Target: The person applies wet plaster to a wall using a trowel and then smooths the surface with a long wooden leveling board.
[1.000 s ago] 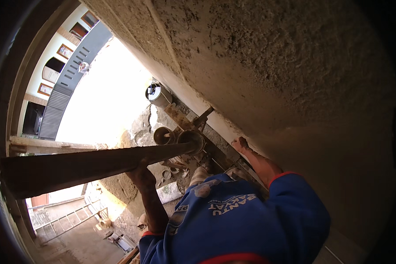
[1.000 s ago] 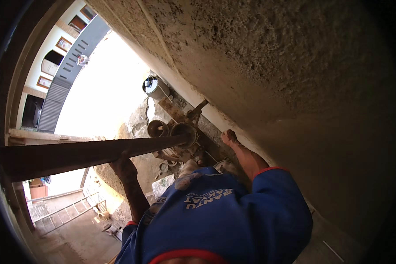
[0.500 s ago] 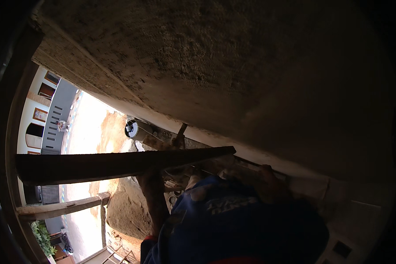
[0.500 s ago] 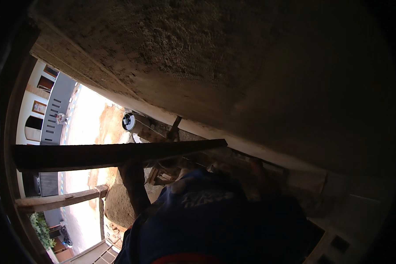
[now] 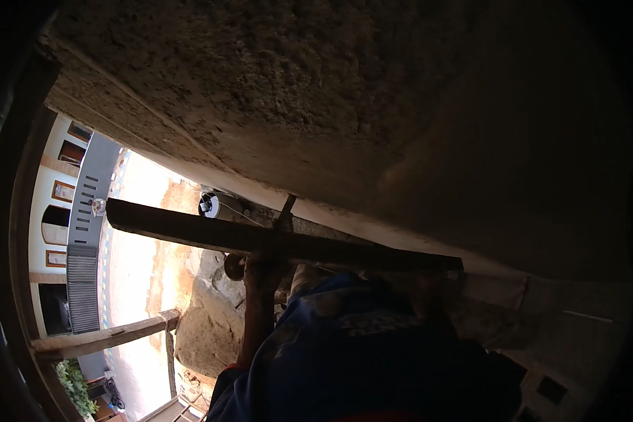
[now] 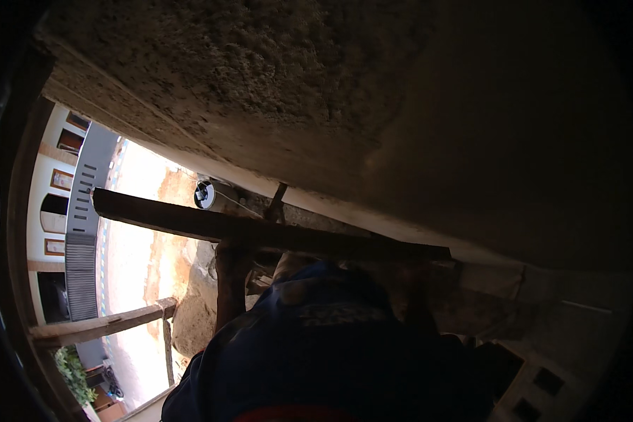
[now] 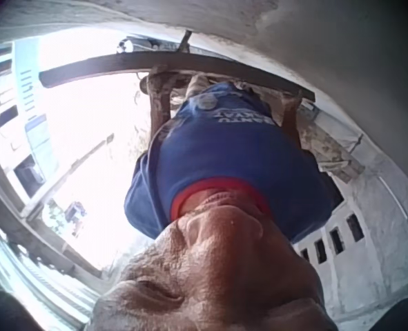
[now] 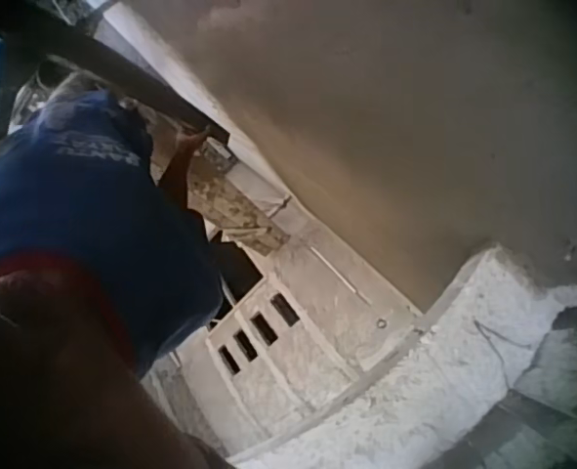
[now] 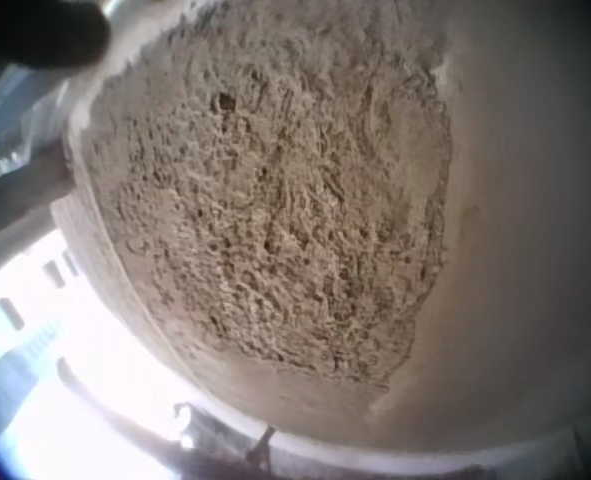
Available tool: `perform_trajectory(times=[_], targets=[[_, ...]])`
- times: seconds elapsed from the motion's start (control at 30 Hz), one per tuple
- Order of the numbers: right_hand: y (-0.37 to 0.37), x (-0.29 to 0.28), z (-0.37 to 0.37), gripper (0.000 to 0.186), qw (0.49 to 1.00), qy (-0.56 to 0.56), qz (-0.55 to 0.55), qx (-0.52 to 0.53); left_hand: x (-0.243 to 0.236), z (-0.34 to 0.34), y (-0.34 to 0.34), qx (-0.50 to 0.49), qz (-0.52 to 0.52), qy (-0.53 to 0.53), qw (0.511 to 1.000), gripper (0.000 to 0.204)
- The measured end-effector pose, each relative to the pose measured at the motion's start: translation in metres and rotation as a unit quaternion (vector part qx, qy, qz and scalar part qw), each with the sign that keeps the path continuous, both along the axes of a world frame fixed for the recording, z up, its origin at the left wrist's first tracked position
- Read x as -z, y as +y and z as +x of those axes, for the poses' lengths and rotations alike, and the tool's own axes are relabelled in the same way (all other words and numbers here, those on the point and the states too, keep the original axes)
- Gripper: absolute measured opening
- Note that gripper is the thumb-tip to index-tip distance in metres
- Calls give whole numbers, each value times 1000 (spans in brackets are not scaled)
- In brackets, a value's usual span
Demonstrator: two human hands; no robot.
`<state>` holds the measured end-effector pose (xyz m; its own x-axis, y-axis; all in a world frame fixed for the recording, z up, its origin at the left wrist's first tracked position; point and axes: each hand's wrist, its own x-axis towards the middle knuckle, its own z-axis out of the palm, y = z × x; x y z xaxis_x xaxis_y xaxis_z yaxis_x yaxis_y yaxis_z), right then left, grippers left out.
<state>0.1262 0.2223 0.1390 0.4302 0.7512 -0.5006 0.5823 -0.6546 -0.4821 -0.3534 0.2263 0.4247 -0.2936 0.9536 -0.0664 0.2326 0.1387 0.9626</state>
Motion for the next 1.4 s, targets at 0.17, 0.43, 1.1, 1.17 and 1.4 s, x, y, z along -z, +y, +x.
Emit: perform_trajectory(times=[0.17,0.43,1.1,1.17,1.4], targets=[[-4,-40,-4,54,992,-100,70,-40,54,-35,46,37,28,140,989,35],[10,-41,-95,60,981,110,158,31,238,-126,139,174,76,248,950,30],[244,259,-318,46,629,640,176,404,592,-417,380,67,-1,232,971,44],[248,255,-322,46,641,622,175,414,593,-414,387,135,-80,595,788,51],[252,208,-309,44,677,600,242,350,590,-410,403,-23,14,191,981,50]])
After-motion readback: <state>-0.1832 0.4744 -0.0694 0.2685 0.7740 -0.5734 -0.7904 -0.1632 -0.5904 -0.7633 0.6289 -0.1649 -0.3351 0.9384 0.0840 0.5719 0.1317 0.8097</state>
